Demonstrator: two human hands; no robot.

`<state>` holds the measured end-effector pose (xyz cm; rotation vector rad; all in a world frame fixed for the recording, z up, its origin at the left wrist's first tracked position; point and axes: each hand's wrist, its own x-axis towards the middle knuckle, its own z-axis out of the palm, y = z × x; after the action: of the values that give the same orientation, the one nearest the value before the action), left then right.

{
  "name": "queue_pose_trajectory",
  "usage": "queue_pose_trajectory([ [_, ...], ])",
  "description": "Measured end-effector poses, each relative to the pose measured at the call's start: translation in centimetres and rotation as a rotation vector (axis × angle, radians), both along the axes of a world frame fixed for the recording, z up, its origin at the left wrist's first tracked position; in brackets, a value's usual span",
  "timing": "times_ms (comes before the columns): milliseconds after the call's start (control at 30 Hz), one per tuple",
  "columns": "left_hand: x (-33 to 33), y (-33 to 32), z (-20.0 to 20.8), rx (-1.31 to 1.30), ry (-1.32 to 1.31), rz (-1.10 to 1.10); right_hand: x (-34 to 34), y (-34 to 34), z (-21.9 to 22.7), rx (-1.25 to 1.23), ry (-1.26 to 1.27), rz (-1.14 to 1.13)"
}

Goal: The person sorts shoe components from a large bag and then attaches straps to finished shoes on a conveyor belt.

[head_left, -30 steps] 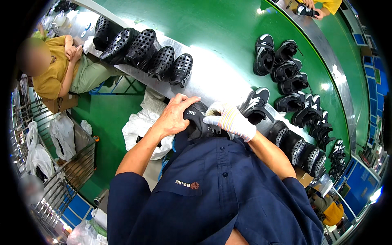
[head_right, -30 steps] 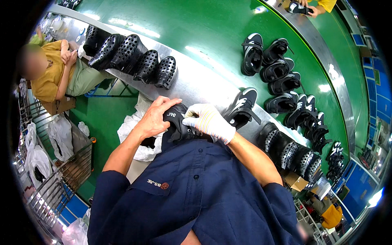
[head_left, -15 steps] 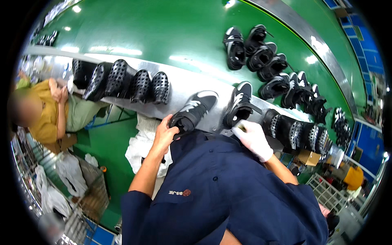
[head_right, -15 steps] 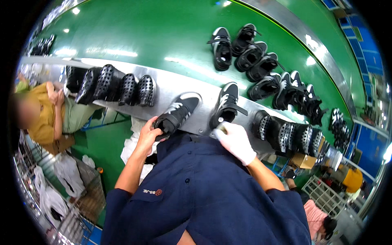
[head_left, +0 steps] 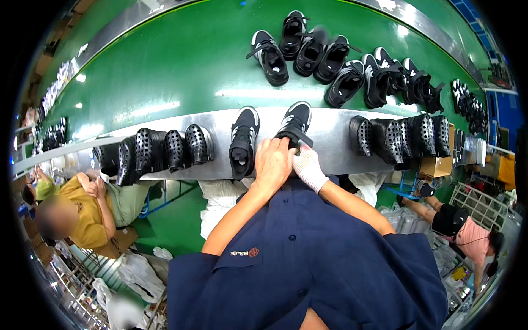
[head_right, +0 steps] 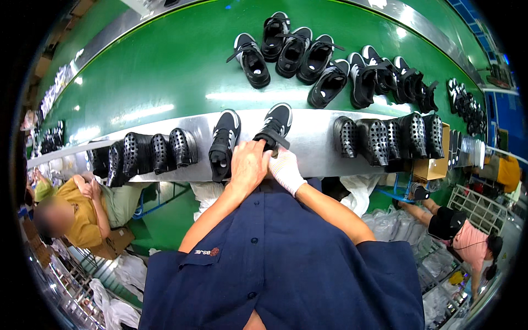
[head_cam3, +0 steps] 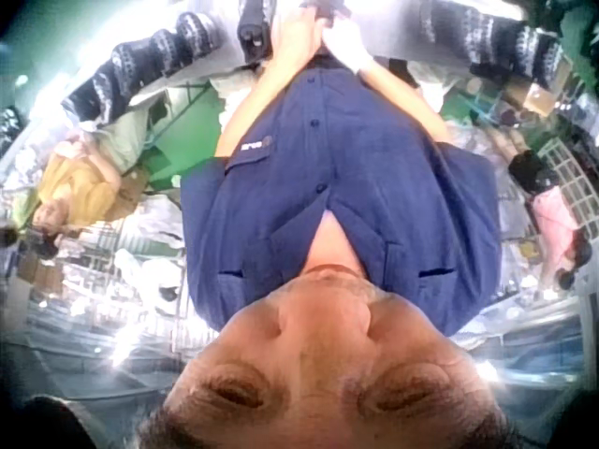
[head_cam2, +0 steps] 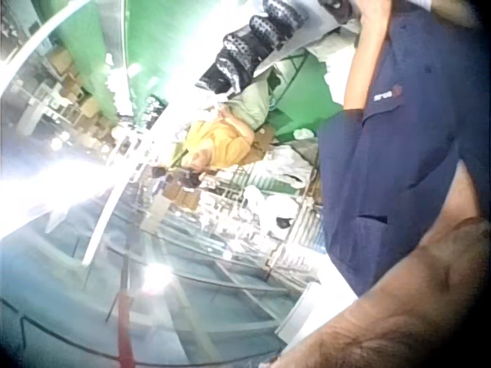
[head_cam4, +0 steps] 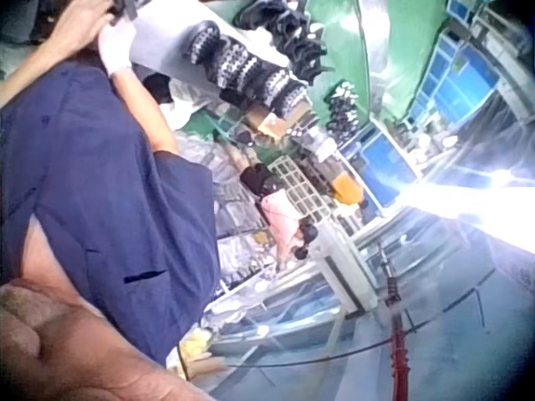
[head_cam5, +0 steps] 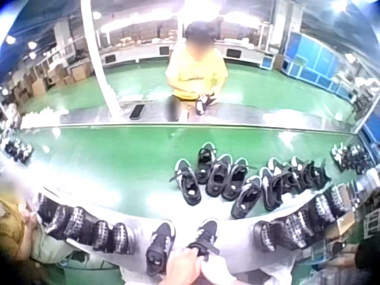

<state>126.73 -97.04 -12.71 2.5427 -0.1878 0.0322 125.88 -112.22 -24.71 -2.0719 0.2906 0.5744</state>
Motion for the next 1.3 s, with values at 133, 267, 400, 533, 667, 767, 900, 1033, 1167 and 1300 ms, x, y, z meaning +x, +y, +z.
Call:
queue_pose_trajectory([
  [133, 0.8, -2.2, 0.1, -0.078, 0.150, 0.133, 0.0, 0.6, 1.8, -0.016, -0.165, 0.120],
  [267, 0.8, -1.6, -2.5, -0.290, 0.279, 0.263, 0.3, 1.0, 3.6, -0.075, -0.045, 0.013],
  [400, -0.3, -1.2, -4.0, -0.043, 0.081, 0.107, 0.4, 0.5, 3.4, -0.083, -0.213, 0.062],
  [533, 0.9, 0.2, -3.4, -0.160, 0.270, -0.015, 1.0, 0.0, 5.5, -0.003, -0.065, 0.043],
  [667, 1.3, -0.9, -2.6, -0.018, 0.215, 0.076, 1.0, -3.2, 6.9, 0.531, 0.155, 0.006],
  [767, 1.7, -1.0, -1.7, -0.241, 0.438, 0.240, 0.7, -5.1, 9.6, 0.821, 0.337, -0.528],
  [900, 1.6, -1.0, -2.0, -0.566, 0.586, 0.395, 3.4, -4.1, 11.2, 0.851, 0.326, -0.495],
  [1033, 1.5, -0.8, -2.8, -0.684, 0.644, 0.450, 4.6, -2.6, 11.4, 0.770, 0.248, -0.357],
  [1167, 1.4, -0.1, -3.5, -0.736, 0.685, 0.491, 4.8, -2.8, 11.8, 0.676, 0.317, -0.336],
  [1300, 1.2, 0.3, -3.8, -0.828, 0.682, 0.527, 3.9, -2.7, 10.0, 0.605, 0.288, -0.367],
])
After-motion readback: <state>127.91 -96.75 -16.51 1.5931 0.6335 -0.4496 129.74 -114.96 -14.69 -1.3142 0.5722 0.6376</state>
